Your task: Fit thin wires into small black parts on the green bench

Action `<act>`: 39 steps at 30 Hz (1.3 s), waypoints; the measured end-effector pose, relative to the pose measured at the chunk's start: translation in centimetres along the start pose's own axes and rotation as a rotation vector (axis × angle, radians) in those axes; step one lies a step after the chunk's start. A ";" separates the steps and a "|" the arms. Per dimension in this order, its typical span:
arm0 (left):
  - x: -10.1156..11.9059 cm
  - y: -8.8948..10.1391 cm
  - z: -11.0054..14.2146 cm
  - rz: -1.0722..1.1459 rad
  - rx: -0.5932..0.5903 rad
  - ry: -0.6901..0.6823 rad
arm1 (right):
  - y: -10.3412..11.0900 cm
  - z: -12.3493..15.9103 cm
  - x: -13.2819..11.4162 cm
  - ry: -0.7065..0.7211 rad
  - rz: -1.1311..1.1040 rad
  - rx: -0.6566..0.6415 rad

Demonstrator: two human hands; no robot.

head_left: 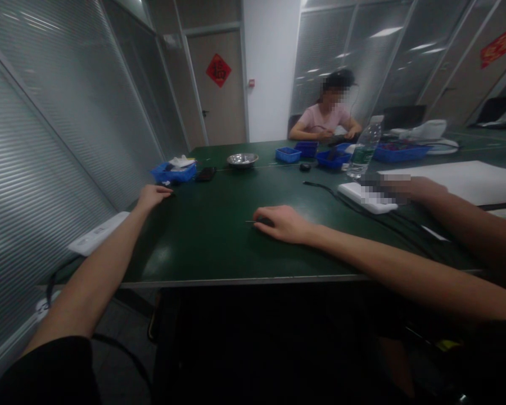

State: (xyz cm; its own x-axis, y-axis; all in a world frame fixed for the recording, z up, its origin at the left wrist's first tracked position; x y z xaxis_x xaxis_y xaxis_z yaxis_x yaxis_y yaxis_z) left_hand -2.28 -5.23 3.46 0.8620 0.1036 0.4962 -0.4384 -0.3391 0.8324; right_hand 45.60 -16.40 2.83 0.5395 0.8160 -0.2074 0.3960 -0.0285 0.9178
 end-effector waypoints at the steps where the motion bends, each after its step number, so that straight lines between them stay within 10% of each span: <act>1: -0.1 0.0 0.1 -0.001 0.001 -0.002 | 0.0 0.0 0.0 -0.002 -0.002 -0.001; 19: -0.6 -0.9 -0.9 0.056 -0.014 -0.100 | -0.2 0.1 0.2 0.010 0.010 0.021; 32: 13.8 -7.1 8.8 0.474 -0.582 -0.688 | -0.2 0.0 0.5 -0.051 0.026 0.059; 39: 15.8 -7.5 11.6 0.537 -0.671 -0.745 | -0.1 -0.1 0.3 -0.051 0.024 0.033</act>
State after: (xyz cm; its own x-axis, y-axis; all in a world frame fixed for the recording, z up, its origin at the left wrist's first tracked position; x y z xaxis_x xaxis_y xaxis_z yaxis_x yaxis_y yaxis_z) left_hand 17.62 -11.90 2.20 0.3605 -0.5615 0.7448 -0.6514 0.4201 0.6319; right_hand 45.65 -16.14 2.68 0.5856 0.7846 -0.2035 0.4066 -0.0672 0.9111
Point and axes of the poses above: each hand's wrist, its own z-axis away from the middle knuckle, its own y-axis out of the back of the hand, x = y × z, the point moved 1 cm from there along -z, towards the middle knuckle, and after that the axes turned 1 degree about x, right-handed, at the moved point
